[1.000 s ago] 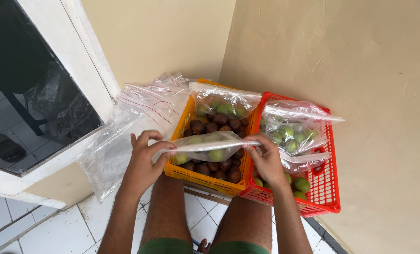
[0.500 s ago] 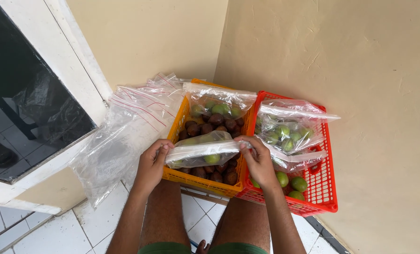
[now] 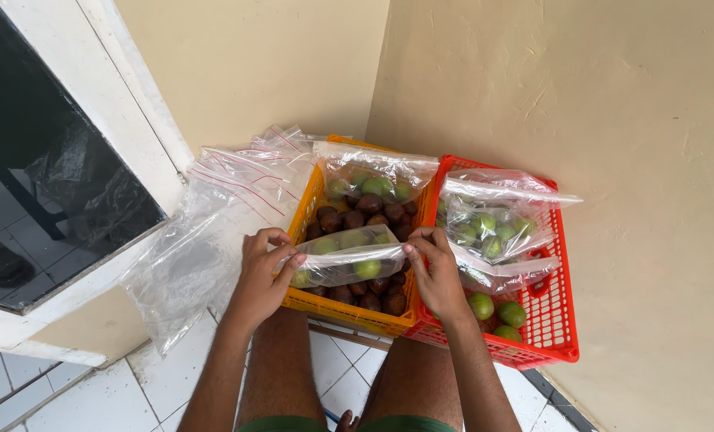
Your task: The person packs brown and green fruits from two plastic crates into a clear zip-top bag. They open the bag, place several fruits inside, seal the bag, and set it aside.
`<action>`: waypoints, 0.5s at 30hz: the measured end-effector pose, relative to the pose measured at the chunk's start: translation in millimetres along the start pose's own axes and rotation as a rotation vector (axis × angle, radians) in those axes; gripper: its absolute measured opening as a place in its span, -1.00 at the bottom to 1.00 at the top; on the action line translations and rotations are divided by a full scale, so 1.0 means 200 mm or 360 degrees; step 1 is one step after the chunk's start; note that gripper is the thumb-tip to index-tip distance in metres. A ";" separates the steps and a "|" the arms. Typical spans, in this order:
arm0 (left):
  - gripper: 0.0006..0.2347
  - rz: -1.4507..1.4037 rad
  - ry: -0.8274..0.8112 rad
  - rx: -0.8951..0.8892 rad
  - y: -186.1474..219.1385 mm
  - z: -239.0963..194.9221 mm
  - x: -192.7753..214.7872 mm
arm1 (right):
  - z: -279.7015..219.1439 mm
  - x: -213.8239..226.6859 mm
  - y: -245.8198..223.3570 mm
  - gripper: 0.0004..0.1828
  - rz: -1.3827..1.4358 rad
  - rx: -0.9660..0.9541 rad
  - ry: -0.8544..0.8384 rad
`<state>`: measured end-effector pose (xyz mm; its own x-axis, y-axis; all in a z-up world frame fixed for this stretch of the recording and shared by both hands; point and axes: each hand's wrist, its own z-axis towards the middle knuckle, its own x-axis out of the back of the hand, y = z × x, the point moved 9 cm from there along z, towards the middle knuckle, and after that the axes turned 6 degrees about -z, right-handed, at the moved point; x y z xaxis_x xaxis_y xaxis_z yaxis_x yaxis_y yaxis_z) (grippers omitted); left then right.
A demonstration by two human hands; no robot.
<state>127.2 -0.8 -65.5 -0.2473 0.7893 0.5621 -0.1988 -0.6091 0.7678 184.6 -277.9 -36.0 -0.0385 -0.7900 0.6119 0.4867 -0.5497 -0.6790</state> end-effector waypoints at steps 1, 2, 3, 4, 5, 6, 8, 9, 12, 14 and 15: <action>-0.70 -0.0120 -0.0010 0.0016 -0.08 0.01 -0.05 | 0.00 0.00 0.00 -0.71 -0.0005 0.0002 -0.0014; -0.70 -0.0123 -0.0012 0.0016 -0.07 0.00 -0.07 | 0.00 0.00 0.00 -0.71 -0.0008 0.0000 -0.0013; -0.66 -0.0261 -0.0030 0.0070 -0.08 0.01 -0.10 | 0.00 -0.01 0.01 -0.69 -0.0023 -0.0009 -0.0032; -0.62 -0.0399 -0.0048 0.0125 -0.08 0.02 -0.12 | 0.01 -0.01 0.02 -0.68 -0.0037 -0.0018 -0.0050; -0.62 -0.0403 -0.0054 0.0120 -0.07 0.02 -0.12 | 0.01 -0.01 0.01 -0.68 -0.0042 -0.0022 -0.0044; -0.62 -0.0373 -0.0047 0.0114 -0.07 0.03 -0.12 | 0.00 -0.02 0.00 -0.68 -0.0055 -0.0027 -0.0060; -0.62 -0.0344 -0.0046 0.0104 -0.05 0.03 -0.12 | 0.01 -0.03 0.01 -0.67 -0.0070 -0.0036 -0.0070; -0.61 -0.0325 -0.0028 0.0090 -0.03 0.03 -0.11 | 0.01 -0.03 0.00 -0.67 -0.0094 -0.0023 -0.0080; -0.59 -0.0259 0.0003 0.0035 -0.04 0.00 -0.11 | 0.01 -0.04 -0.01 -0.66 -0.0125 -0.0010 -0.0094; -0.57 -0.0215 0.0009 -0.0016 -0.03 0.00 -0.12 | 0.01 -0.03 -0.02 -0.65 -0.0139 -0.0013 -0.0087; -0.58 -0.0227 0.0018 -0.0020 -0.03 0.00 -0.11 | 0.01 -0.03 -0.02 -0.65 -0.0131 -0.0012 -0.0099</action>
<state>133.2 -15.5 -82.4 -0.2265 0.8669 0.4441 -0.2445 -0.4920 0.8356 184.2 -270.2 -36.9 -0.0238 -0.7237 0.6897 0.4776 -0.6143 -0.6281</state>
